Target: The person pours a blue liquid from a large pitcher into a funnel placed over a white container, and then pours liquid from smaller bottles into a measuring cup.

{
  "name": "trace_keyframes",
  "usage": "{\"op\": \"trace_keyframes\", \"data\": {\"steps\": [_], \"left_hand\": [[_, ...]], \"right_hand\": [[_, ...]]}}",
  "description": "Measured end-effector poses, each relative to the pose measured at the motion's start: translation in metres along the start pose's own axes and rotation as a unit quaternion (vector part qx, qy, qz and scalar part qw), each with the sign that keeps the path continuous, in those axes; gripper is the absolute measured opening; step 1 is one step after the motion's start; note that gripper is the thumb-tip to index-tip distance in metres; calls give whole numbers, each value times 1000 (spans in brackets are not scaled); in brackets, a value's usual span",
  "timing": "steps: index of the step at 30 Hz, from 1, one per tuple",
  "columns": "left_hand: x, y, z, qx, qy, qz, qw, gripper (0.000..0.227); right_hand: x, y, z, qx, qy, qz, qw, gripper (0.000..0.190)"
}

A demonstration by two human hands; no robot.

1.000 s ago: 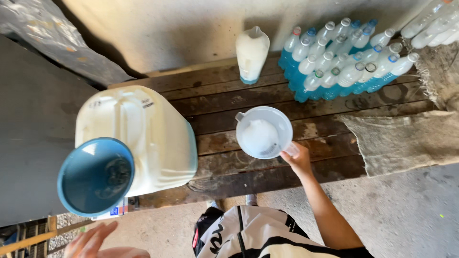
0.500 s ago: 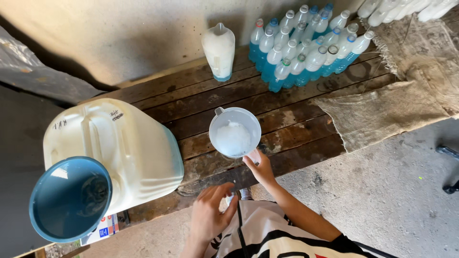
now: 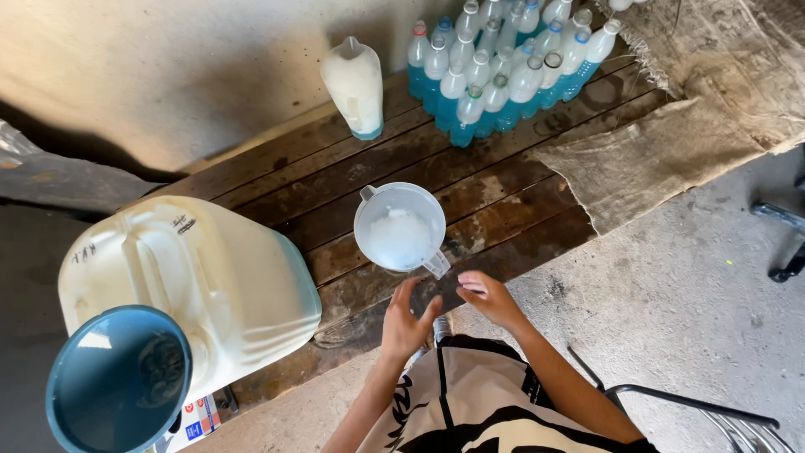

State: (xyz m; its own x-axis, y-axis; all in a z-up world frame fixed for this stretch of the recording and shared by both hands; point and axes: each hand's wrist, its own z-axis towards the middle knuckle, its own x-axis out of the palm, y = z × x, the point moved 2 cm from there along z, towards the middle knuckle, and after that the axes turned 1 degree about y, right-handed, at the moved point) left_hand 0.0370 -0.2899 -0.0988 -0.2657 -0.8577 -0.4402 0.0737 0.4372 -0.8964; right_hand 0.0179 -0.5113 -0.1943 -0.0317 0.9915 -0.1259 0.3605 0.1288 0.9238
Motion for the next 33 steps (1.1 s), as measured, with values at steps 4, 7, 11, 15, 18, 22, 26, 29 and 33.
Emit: {"op": "trace_keyframes", "data": {"steps": [4,7,11,15,18,22,26,29,33], "left_hand": [[24,4,24,-89,-42,-33,995,64],[42,7,41,-143,-56,-61,986,56],[102,104,58,-172,-44,-158,971,46],[88,9,82,-147,-54,-222,962,37],[97,18,89,-163,-130,-269,940,49],[91,12,121,-109,-256,-143,950,47],[59,-2,149,-55,-331,7,942,44],[8,-52,190,30,-382,214,899,37],[-57,-66,234,11,-293,293,910,46]], "right_hand": [[-25,-32,0,12,35,11,999,55],[-44,-54,3,31,42,27,998,42],[-72,-70,16,52,54,20,997,40],[-123,-70,44,64,93,37,993,38],[-170,-61,72,54,124,32,990,39],[-259,-64,115,59,119,6,991,40],[-327,-67,128,85,90,-42,991,39],[-357,-78,144,86,109,-64,988,41],[-368,-81,144,83,137,-167,973,45]]}}
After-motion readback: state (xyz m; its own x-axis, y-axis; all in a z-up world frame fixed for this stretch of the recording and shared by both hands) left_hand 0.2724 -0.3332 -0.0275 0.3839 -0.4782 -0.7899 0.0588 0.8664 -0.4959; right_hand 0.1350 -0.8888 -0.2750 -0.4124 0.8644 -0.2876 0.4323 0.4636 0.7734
